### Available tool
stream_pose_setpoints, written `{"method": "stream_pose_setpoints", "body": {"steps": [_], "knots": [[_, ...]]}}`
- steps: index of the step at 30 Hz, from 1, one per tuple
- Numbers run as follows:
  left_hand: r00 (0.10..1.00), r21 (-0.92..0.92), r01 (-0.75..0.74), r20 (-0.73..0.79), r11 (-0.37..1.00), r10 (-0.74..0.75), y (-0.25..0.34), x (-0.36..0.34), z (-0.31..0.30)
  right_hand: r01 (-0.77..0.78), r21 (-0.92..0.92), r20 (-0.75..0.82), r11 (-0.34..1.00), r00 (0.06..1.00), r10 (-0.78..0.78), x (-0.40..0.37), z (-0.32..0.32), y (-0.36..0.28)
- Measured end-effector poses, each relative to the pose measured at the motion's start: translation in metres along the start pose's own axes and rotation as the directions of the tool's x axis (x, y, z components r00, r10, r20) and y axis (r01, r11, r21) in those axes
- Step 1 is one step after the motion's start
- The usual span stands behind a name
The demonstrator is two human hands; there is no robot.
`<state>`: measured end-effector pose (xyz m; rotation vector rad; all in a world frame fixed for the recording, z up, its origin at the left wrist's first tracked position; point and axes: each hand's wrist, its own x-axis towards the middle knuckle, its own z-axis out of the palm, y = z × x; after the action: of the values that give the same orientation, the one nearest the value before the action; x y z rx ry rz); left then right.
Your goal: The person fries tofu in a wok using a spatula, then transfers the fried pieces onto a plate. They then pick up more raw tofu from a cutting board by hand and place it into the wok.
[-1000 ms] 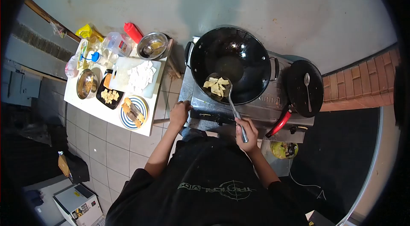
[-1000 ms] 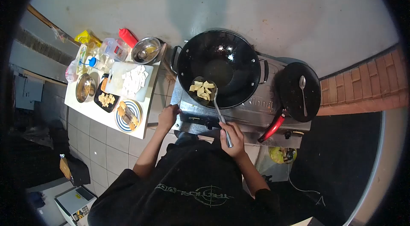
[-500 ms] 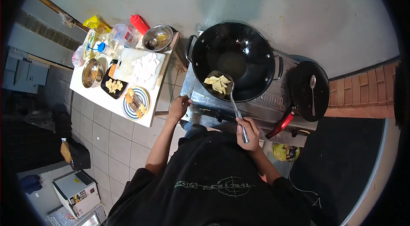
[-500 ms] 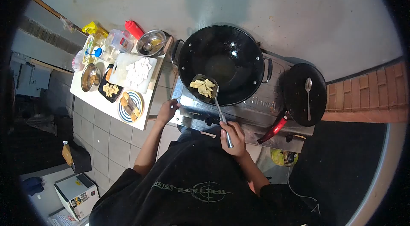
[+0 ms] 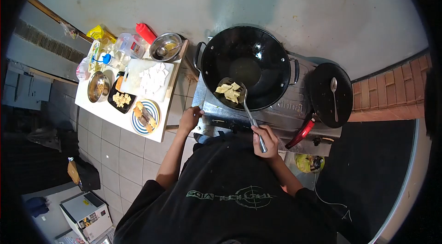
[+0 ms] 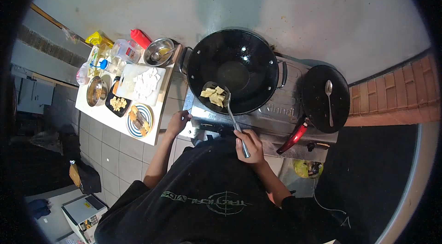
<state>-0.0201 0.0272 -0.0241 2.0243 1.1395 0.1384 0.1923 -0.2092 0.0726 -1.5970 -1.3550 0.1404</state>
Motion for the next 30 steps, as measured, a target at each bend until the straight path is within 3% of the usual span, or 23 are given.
{"method": "stream_pose_setpoints", "body": {"steps": [12, 15, 21, 25, 28, 30], "knots": [[0.999, 0.023, 0.004, -0.044, 1.000, -0.003, 0.004, -0.003, 0.001, -0.086, 0.094, 0.038, 0.992, 0.996, 0.083, 0.012, -0.005, -0.003], [0.996, 0.005, 0.077, -0.039, 0.997, -0.077, 0.002, -0.006, 0.007, -0.109, 0.130, 0.037, 0.986, 0.994, 0.105, 0.019, -0.001, -0.002], [0.992, 0.011, 0.032, -0.124, 0.999, -0.030, 0.002, -0.015, 0.012, -0.089, 0.057, -0.022, 0.994, 0.996, 0.090, 0.032, 0.014, -0.014], [0.992, -0.038, 0.014, -0.128, 0.999, -0.019, 0.020, -0.025, 0.005, -0.102, 0.059, -0.036, 0.993, 0.994, 0.104, 0.036, 0.023, -0.014], [0.990, -0.175, -0.046, -0.137, 0.984, 0.022, 0.028, -0.029, 0.002, -0.090, 0.058, -0.022, 0.994, 0.996, 0.092, 0.033, 0.021, -0.016], [0.989, -0.251, 0.040, -0.125, 0.967, -0.074, 0.035, -0.031, -0.001, -0.092, 0.051, -0.004, 0.995, 0.996, 0.092, 0.030, 0.019, -0.017]]}}
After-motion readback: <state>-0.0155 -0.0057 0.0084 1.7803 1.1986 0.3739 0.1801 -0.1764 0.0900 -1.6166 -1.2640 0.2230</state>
